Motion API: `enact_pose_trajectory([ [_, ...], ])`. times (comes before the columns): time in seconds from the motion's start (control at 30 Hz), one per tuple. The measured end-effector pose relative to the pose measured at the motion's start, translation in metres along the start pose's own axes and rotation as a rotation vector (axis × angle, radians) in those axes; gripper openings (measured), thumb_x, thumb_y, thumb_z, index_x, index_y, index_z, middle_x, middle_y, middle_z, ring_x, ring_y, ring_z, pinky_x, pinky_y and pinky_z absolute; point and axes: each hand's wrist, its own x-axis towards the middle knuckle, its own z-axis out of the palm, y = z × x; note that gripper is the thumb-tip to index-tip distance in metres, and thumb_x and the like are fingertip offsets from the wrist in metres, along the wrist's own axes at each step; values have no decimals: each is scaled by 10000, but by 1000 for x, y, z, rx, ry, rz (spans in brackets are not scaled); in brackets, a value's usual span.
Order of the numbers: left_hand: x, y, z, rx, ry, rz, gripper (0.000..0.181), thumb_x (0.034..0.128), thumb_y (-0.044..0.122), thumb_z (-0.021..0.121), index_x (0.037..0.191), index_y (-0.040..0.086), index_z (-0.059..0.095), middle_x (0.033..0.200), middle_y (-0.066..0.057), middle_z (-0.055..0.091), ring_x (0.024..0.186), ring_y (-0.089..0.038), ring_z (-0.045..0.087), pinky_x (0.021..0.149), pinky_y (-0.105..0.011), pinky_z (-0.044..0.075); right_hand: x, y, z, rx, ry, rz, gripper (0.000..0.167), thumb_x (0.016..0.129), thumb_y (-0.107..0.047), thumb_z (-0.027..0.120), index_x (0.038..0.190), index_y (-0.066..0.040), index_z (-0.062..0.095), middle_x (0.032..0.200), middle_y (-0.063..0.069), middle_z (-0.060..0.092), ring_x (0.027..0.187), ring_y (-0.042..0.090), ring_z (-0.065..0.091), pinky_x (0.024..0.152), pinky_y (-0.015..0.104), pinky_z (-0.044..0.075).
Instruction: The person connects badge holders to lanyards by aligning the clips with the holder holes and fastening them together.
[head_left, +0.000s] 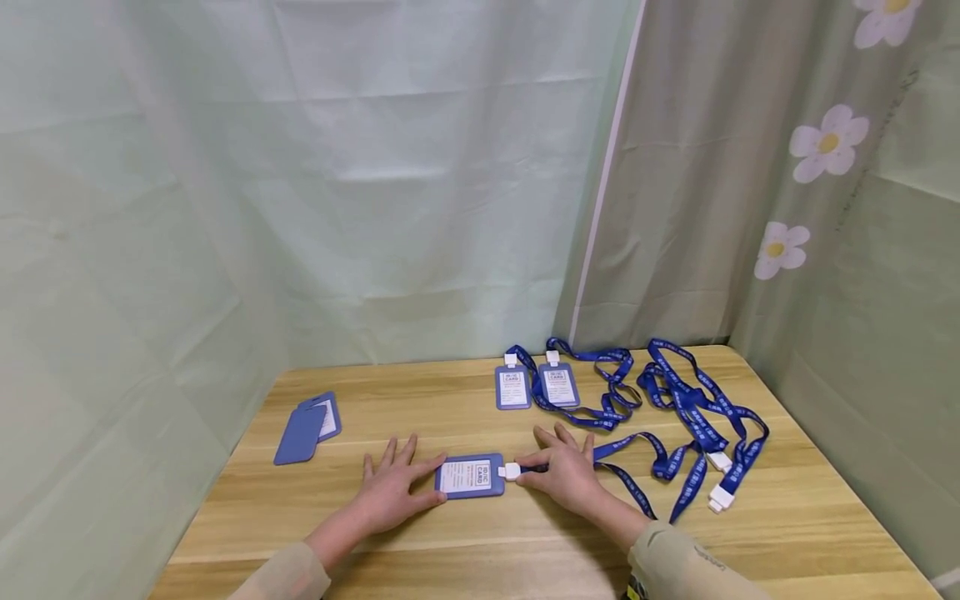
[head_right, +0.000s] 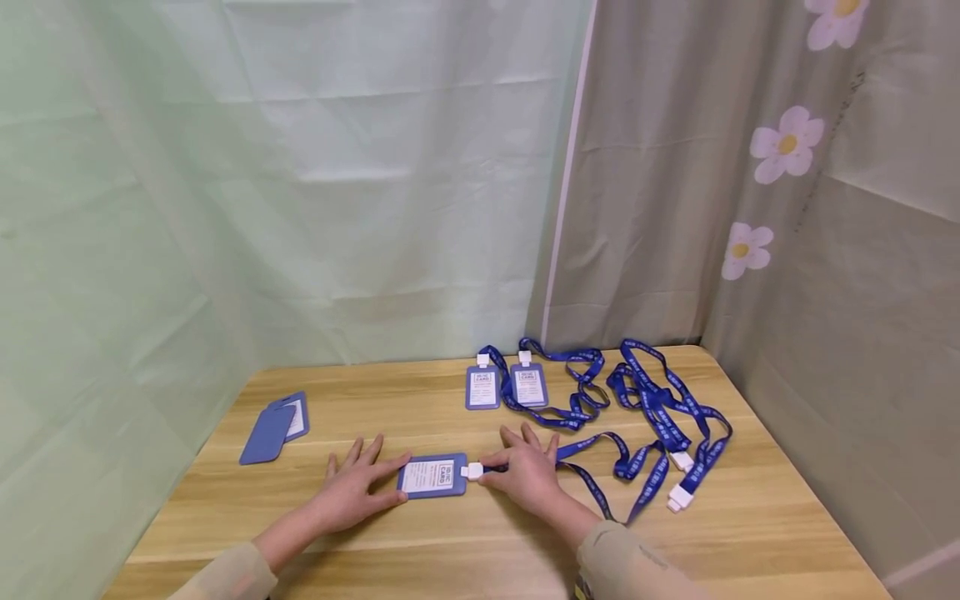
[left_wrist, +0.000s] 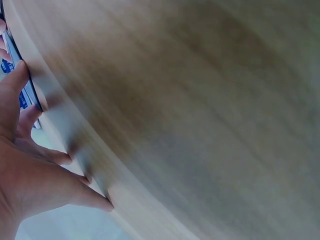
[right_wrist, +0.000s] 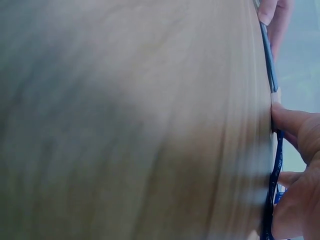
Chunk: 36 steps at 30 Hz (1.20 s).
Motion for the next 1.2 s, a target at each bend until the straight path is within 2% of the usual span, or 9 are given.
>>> enact_pose_trajectory([
  [1.2, -1, 0, 0, -9, 22, 28, 662, 892, 599, 704, 1475, 313, 573, 1627, -283, 251, 1475, -589, 118, 1072, -833, -3, -1, 1, -1, 0, 7, -11, 269, 771, -387, 890, 1016, -290, 837, 1497, 142, 539, 1467, 479, 305, 1084, 806, -73],
])
